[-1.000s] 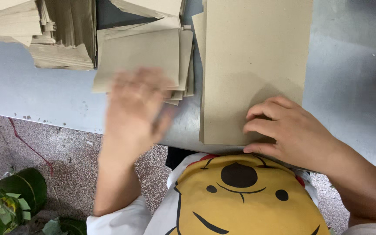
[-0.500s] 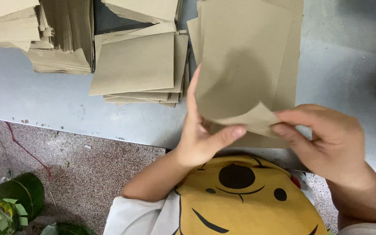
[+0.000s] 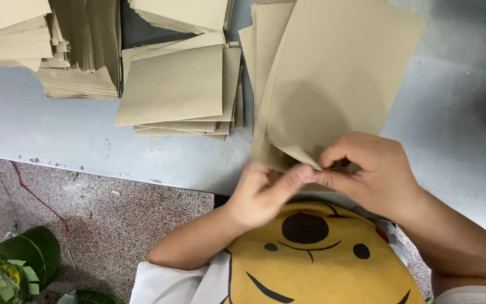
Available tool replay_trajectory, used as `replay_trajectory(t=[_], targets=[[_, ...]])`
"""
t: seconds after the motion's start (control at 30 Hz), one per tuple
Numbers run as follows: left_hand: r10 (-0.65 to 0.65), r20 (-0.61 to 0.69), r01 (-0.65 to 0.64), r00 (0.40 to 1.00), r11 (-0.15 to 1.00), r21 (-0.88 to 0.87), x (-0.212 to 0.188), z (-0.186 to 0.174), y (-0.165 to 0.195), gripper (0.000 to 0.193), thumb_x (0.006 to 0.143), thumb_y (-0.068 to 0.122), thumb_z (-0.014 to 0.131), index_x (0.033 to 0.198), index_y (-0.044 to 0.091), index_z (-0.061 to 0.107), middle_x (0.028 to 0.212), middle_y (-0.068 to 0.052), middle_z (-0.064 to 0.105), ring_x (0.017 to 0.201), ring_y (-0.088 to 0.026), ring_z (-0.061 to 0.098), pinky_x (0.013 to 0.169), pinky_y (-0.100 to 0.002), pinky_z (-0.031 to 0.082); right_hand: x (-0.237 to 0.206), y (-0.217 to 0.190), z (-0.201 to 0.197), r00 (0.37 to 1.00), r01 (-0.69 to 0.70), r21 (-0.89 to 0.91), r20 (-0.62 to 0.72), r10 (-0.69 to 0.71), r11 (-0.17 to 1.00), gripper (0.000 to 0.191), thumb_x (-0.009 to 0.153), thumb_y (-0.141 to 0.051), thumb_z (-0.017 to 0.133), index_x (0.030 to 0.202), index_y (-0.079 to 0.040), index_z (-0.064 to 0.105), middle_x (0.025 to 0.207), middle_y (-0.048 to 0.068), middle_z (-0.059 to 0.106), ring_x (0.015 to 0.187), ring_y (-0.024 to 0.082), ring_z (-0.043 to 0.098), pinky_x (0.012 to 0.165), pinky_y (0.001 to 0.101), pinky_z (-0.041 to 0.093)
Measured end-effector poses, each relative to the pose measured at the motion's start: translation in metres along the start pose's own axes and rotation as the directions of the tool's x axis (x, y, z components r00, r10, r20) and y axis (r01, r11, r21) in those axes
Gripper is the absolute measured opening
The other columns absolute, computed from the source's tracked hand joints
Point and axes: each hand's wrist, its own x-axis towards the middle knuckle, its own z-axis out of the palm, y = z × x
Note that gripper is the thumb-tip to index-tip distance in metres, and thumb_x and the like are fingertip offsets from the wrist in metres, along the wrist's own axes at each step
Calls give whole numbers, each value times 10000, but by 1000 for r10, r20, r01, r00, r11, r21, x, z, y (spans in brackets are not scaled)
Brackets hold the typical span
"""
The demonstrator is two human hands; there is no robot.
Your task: The person folds kraft paper sheets one at a time on a workbench, creasing each sheet in half by hand and stacking the folded pieces to the side. At the end, the person gathers the folded stack and secures it with a rubber band.
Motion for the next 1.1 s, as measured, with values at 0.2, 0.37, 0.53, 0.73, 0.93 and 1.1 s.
replay_trajectory(t=[0.2, 0.37, 0.53, 0.73, 0.93, 1.1], targets=[[311, -222, -185, 924, 873, 452, 7, -3, 10, 679, 1009, 42, 612, 1520, -99, 187, 1559, -262, 248, 1443, -314, 308, 1186, -428, 312, 2, 10, -1, 969, -247, 233, 60, 240, 940, 170, 865, -200, 795, 1011, -113, 783, 764, 4, 754, 633, 64, 610, 551, 235, 473], [637, -105, -294, 764, 488, 822, 1, -3, 22, 969, 982, 27, 684, 1631, 0, -35, 1735, -167, -66, 1631, -317, 45, 1313, -474, 203, 0, 6, -6, 990, -121, 116, -59, 129, 986, 146, 823, -194, 847, 910, -106, 771, 760, 6, 740, 617, 70, 637, 546, 239, 479], [116, -182, -145, 976, 977, -154, 6, -8, 14, 1039, 1010, 69, 684, 1697, 143, -92, 1798, -175, 125, 1579, -310, 346, 1273, -455, 357, -4, 2, -12, 995, 91, 128, -62, -84, 988, 155, 825, -133, 837, 881, -59, 712, 800, 23, 717, 674, 118, 671, 595, 258, 483], [89, 173, 7, 981, 871, -491, 28, -18, 1, 967, 931, 85, 839, 1664, 160, 212, 1534, -78, 476, 1331, -184, 572, 1036, -374, 538, -12, 16, -26, 927, 204, 791, 33, -373, 577, 104, 895, -58, 795, 929, -21, 704, 869, 107, 734, 764, 227, 709, 708, 365, 557], [498, 159, -522, 853, 808, 272, 26, -35, 32, 406, 944, 181, 825, 1288, 60, 647, 1221, -92, 735, 1087, -206, 725, 986, -291, 592, -18, 18, -31, 939, 332, 605, -286, -192, 724, 150, 895, -146, 790, 969, -48, 703, 967, 102, 734, 902, 217, 736, 815, 366, 588], [528, 156, -536, 835, 716, 447, 43, -24, 41, 384, 888, 141, 846, 1209, 92, 641, 1195, -85, 707, 1117, -223, 710, 999, -299, 565, -1, 7, -22, 879, 363, 249, -410, -242, 898, 768, 903, -289, 783, 1464, -1, 344, 1507, 157, 425, 1403, 251, 470, 1190, 445, 403]])
